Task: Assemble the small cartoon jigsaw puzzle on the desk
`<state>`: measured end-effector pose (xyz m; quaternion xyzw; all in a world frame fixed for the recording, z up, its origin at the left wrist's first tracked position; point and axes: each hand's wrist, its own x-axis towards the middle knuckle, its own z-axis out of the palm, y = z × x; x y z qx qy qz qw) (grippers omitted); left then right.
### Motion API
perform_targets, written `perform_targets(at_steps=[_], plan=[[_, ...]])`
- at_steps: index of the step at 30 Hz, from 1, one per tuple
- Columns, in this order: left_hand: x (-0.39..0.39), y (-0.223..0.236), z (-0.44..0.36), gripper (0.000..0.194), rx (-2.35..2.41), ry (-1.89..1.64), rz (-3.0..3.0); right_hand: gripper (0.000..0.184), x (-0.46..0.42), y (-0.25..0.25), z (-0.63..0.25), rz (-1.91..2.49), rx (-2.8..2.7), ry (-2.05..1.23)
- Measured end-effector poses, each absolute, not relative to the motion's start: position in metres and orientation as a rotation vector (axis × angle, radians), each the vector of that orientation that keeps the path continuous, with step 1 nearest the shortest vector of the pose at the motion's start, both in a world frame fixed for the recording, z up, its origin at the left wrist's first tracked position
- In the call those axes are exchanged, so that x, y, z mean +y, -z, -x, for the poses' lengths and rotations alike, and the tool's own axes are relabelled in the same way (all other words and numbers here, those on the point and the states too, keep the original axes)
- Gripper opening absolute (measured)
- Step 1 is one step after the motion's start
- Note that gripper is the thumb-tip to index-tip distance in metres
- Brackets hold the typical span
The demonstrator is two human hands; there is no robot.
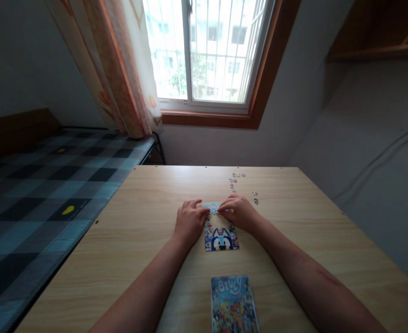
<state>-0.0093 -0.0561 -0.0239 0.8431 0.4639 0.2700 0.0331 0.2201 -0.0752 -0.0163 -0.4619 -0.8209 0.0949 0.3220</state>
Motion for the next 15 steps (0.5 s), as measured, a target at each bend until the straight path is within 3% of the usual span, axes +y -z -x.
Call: perform_targets(at_steps=[15], plan=[[-0.0585,0.0200,0.0092,0.017,1.458,-0.746,-2.569,0.011,-0.0787,0.0113,-0.2179,1.199,-2.209,-0.212]])
